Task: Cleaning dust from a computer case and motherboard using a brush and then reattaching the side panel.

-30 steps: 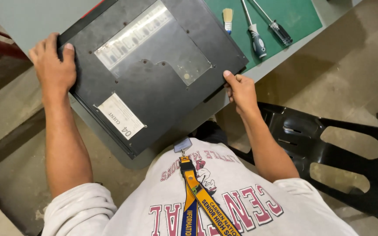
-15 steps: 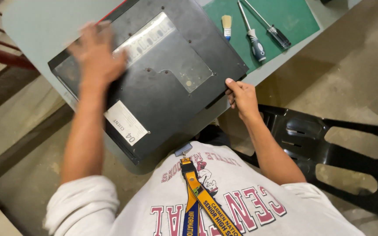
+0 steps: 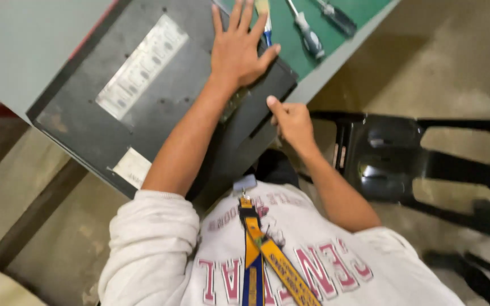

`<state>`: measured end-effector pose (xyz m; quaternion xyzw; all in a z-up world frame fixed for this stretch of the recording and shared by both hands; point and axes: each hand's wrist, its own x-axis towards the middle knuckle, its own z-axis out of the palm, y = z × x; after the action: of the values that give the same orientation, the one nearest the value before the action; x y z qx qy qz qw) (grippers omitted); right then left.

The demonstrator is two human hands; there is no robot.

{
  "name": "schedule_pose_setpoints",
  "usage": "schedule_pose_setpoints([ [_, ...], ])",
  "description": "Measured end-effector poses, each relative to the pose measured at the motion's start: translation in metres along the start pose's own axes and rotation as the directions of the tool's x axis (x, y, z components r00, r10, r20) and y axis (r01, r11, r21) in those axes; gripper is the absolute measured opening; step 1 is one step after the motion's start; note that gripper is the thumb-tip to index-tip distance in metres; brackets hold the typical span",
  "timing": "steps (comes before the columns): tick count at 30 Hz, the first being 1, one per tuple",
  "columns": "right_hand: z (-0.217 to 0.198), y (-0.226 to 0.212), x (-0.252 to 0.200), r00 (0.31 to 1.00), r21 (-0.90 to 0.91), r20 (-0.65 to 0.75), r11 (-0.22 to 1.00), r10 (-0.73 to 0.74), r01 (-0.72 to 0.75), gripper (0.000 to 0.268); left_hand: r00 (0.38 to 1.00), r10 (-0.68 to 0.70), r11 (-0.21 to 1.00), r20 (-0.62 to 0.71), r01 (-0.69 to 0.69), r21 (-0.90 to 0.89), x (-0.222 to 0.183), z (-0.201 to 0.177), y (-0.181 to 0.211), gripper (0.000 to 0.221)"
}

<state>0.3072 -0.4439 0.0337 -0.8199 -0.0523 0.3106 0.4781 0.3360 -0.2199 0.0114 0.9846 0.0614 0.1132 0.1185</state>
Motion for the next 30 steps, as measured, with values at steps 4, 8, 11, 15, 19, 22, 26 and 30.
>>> schedule_pose_setpoints([
  [4,0.001,0.015,0.000,0.983,-0.205,-0.094,0.969,-0.157,0.135,0.065,0.979,-0.166,0.981,0.122,0.176,-0.078,-0.007,-0.033,-0.022,0.085],
  [8,-0.005,0.035,-0.013,0.607,-0.456,-0.193,0.618,-0.771,0.640,0.039,0.818,-0.575,0.818,-0.035,0.573,-0.046,-0.051,-0.034,-0.141,0.085],
  [11,-0.001,0.036,-0.030,0.309,-0.493,-0.102,0.318,-0.946,0.810,0.029,0.740,-0.643,0.748,-0.197,0.662,0.042,-0.123,-0.081,-0.228,0.073],
  [15,0.053,-0.028,-0.040,0.007,-0.335,-0.011,0.010,-1.000,0.942,0.040,0.704,-0.707,0.695,-0.069,0.710,0.112,-0.147,-0.080,-0.265,0.079],
  [19,0.091,-0.029,-0.029,-0.023,-0.452,0.099,-0.065,-0.995,0.890,0.028,0.711,-0.701,0.697,-0.058,0.700,0.155,-0.146,-0.091,-0.253,0.088],
  [22,0.087,-0.035,-0.029,0.008,-0.470,0.083,-0.032,-0.997,0.882,0.036,0.750,-0.654,0.718,-0.097,0.656,0.230,-0.151,-0.078,-0.271,0.086],
  [26,0.108,-0.036,-0.035,0.253,-0.396,0.183,0.164,-0.950,0.903,0.040,0.739,-0.665,0.708,-0.106,0.669,0.225,-0.152,-0.082,-0.276,0.081],
  [30,0.093,-0.115,-0.097,0.234,0.236,0.353,0.329,-0.906,0.914,0.047,0.712,-0.692,0.685,-0.116,0.699,0.204,-0.153,-0.074,-0.286,0.086],
])
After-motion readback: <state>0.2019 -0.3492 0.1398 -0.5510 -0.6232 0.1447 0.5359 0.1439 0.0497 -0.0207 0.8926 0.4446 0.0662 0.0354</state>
